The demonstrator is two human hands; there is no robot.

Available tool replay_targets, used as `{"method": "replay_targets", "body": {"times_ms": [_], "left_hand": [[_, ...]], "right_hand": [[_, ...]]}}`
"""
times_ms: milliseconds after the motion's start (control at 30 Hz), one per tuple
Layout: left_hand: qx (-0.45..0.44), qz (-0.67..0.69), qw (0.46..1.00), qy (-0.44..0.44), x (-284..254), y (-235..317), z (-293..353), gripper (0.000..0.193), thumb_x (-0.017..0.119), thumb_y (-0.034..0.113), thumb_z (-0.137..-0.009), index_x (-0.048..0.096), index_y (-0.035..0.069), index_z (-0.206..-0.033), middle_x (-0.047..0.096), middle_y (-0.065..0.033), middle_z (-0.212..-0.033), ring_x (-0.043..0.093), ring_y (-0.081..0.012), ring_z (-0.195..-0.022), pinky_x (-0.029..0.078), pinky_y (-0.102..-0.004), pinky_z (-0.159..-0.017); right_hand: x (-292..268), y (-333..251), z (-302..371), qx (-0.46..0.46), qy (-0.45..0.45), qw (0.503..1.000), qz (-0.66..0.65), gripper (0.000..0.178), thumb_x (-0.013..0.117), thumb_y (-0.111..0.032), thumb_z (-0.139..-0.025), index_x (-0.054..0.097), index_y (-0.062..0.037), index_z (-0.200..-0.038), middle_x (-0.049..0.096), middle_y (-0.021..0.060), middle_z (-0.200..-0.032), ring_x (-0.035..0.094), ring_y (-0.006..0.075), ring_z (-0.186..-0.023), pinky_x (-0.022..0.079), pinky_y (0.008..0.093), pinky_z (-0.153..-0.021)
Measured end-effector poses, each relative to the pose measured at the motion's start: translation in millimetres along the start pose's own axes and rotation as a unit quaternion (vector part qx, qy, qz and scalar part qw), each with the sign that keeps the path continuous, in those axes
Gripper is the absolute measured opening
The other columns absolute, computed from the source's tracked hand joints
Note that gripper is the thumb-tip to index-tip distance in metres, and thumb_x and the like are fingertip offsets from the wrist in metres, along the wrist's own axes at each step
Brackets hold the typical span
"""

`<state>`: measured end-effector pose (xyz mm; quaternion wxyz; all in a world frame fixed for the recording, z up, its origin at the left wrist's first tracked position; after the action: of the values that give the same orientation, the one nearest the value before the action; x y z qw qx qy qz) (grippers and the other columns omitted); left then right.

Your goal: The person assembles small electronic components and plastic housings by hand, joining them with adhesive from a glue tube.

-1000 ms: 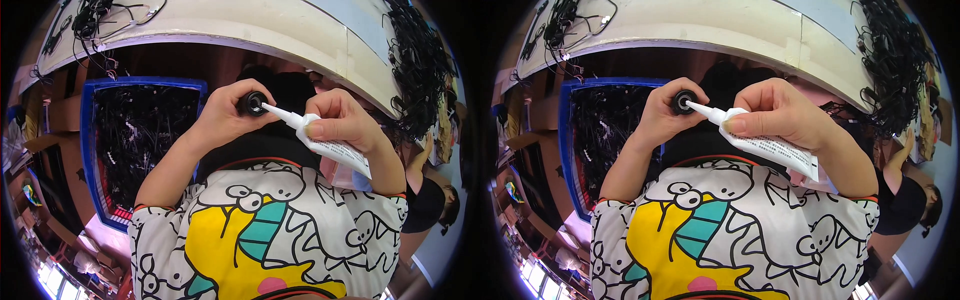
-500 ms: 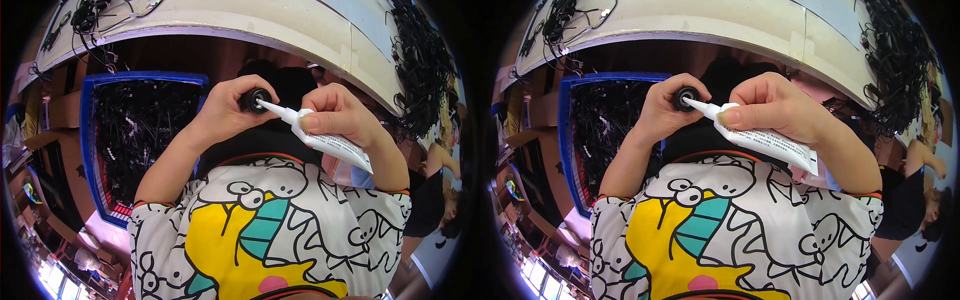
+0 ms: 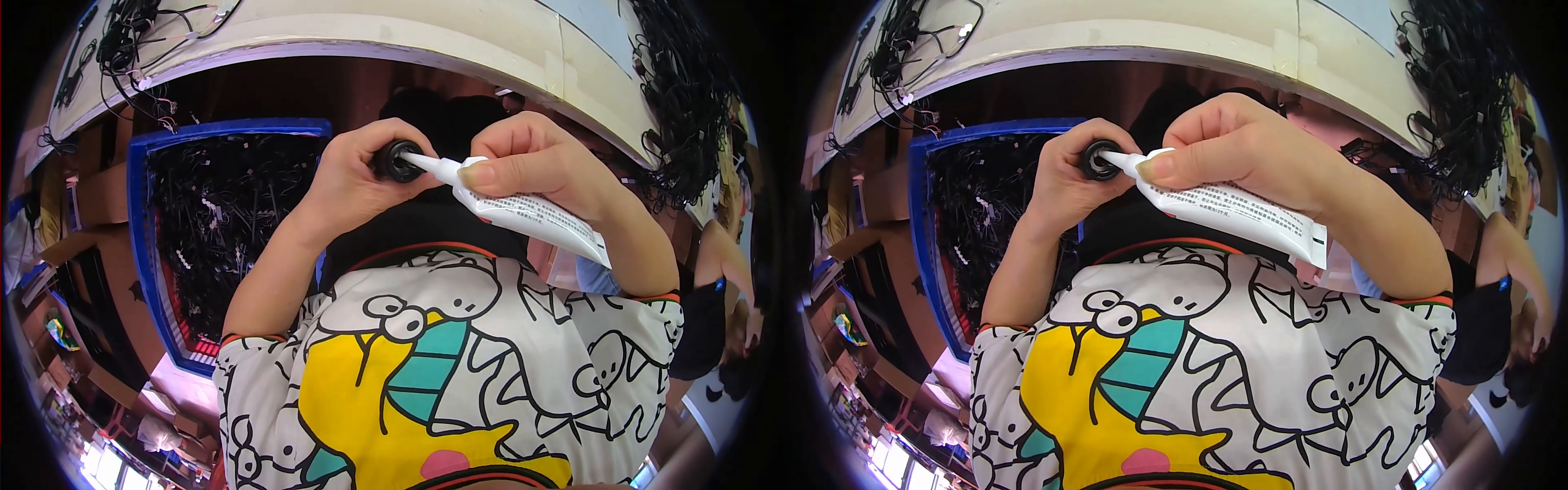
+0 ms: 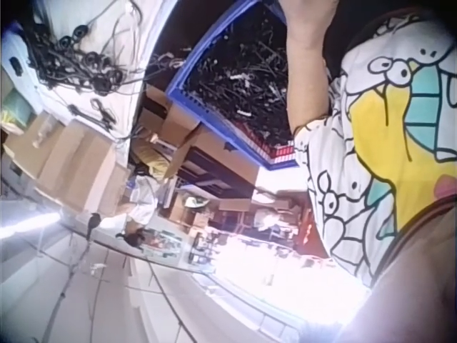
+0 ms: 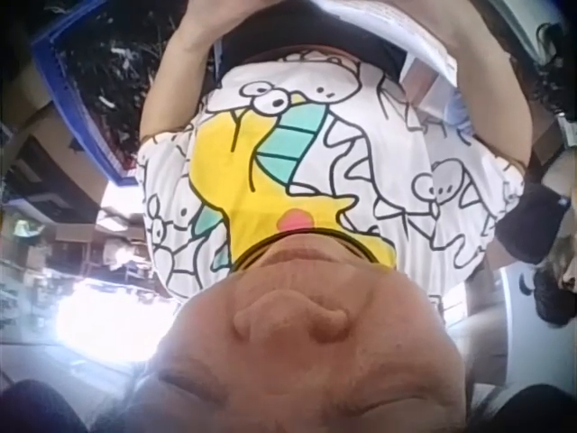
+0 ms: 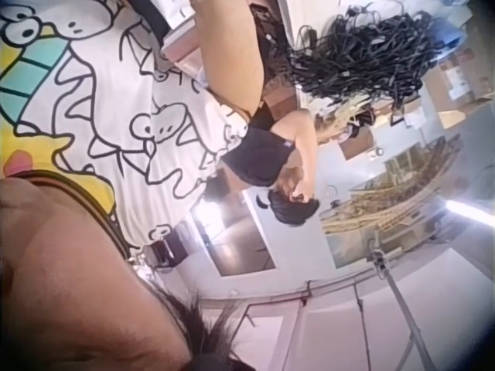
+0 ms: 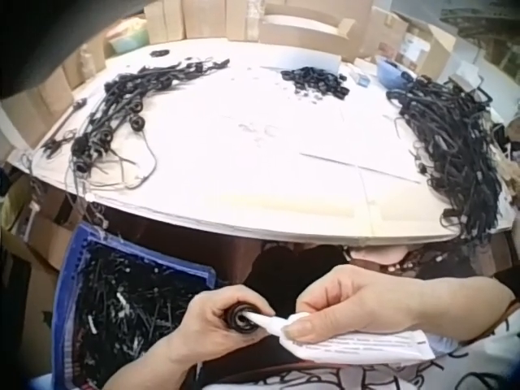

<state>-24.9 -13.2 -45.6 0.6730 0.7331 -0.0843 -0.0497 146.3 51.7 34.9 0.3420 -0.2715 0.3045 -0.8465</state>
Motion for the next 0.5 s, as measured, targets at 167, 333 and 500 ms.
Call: {"method": "replay_targets", "body": {"times_ms": [167, 333, 500], "left_hand": [[-0.013, 0.005, 1.000, 0.010, -0.6, -2.0, -1.7, 0.020, 0.070, 0.000, -0.066, 0.058, 0.004, -0.081, 0.054, 0.0010, -0.072, 0.048, -0.0057, -0.065, 0.040, -0.0174, -0.059], [-0.022, 0.006, 1.000, -0.020, -4.1, -5.6, -1.0, 0.020, 0.068, -0.002, -0.066, 0.058, 0.005, -0.082, 0.054, 0.0010, -0.072, 0.049, -0.0061, -0.066, 0.040, -0.0179, -0.060], [-0.018, 0.017, 1.000, -0.005, -1.3, -3.7, 0.4, 0.020, 0.068, -0.003, -0.065, 0.058, 0.005, -0.081, 0.054, 0.0015, -0.072, 0.049, -0.0059, -0.066, 0.040, -0.0182, -0.060]], "right_hand": [[-1.9, 0.4, -2.5, -0.009, 0.001, 1.000, -0.001, 0.019, 0.062, -0.018, -0.076, 0.058, -0.0017, -0.067, 0.057, 0.0028, -0.059, 0.048, 0.0026, -0.047, 0.035, 0.0162, -0.042], [4.2, -6.7, -0.3, 0.014, -0.005, 1.000, 0.012, 0.020, 0.062, -0.019, -0.075, 0.059, -0.0017, -0.067, 0.056, 0.0010, -0.058, 0.047, 0.0019, -0.047, 0.033, 0.0162, -0.042], [4.5, -9.2, -1.8, 0.032, 0.017, 0.999, 0.040, 0.019, 0.062, -0.020, -0.075, 0.060, -0.0019, -0.069, 0.055, -0.0004, -0.057, 0.047, 0.0018, -0.046, 0.033, 0.0159, -0.042]]}}
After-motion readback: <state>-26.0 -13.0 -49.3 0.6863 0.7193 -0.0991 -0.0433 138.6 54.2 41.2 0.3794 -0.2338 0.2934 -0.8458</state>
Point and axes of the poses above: each hand's wrist, its own z-axis away from the middle knuckle, its own x-axis out of the palm, y = z × x, the point moved 1 cm from there along -z, towards the middle knuckle
